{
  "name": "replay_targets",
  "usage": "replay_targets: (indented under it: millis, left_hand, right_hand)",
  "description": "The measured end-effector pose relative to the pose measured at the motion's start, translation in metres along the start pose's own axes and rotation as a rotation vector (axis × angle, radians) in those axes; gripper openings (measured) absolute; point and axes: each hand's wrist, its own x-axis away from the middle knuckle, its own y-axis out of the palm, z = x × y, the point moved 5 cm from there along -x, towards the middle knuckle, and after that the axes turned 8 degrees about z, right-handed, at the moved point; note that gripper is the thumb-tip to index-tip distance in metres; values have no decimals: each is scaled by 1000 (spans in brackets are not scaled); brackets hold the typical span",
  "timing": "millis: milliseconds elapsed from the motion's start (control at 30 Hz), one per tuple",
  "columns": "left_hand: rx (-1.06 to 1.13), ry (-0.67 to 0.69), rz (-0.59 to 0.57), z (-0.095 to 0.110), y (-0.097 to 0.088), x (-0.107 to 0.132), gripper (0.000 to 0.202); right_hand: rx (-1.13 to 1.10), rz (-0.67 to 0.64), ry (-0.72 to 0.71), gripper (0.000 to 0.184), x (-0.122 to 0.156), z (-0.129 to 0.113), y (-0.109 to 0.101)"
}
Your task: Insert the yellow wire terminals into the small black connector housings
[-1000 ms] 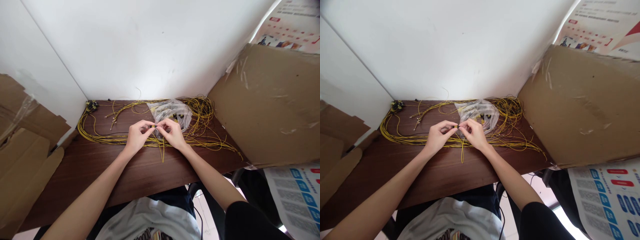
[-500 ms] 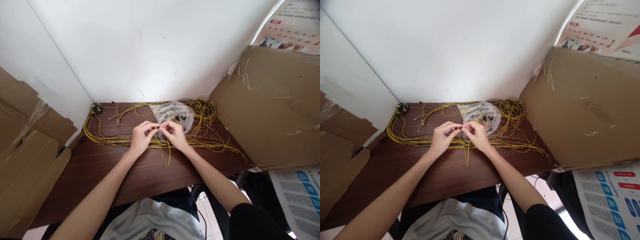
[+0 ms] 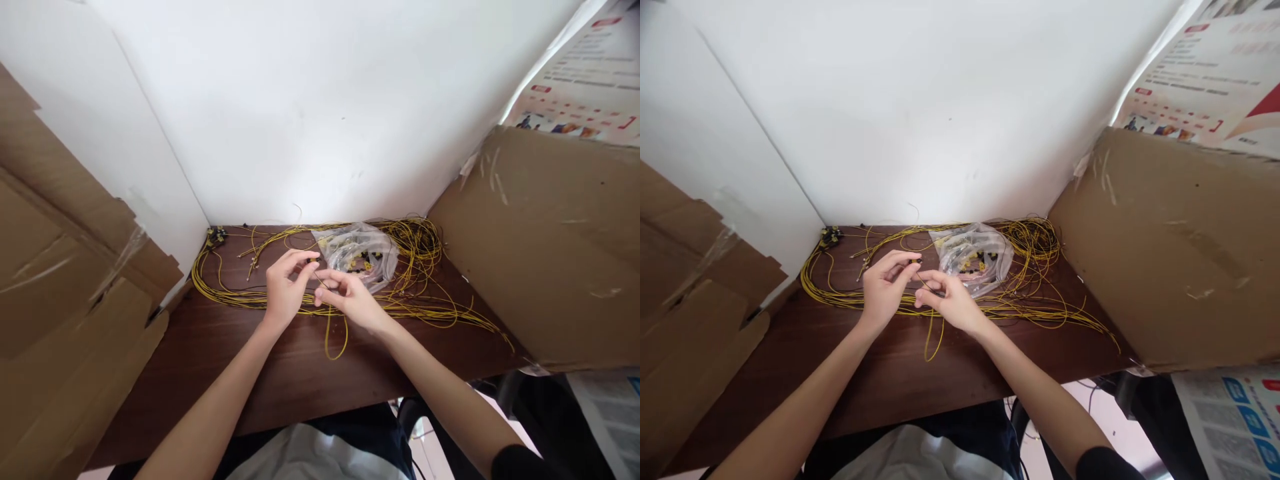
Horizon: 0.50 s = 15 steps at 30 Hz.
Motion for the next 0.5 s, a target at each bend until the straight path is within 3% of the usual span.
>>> replay_targets:
  millis: [167, 233, 367, 500]
  left_hand:
    - [61, -95, 289, -9, -38, -24, 21]
    - [85, -119, 411, -16, -56, -32, 24]
    - [95, -167, 584, -33, -85, -42, 23]
    - [51, -152, 670, -46, -105, -46, 24]
  right_hand:
    - [50, -205, 81, 29, 1, -23, -19]
    - [107, -222, 78, 29, 3, -36, -34]
    - [262, -173, 46, 34, 12, -68, -66]
    - [485, -128, 73, 34, 26, -95, -99]
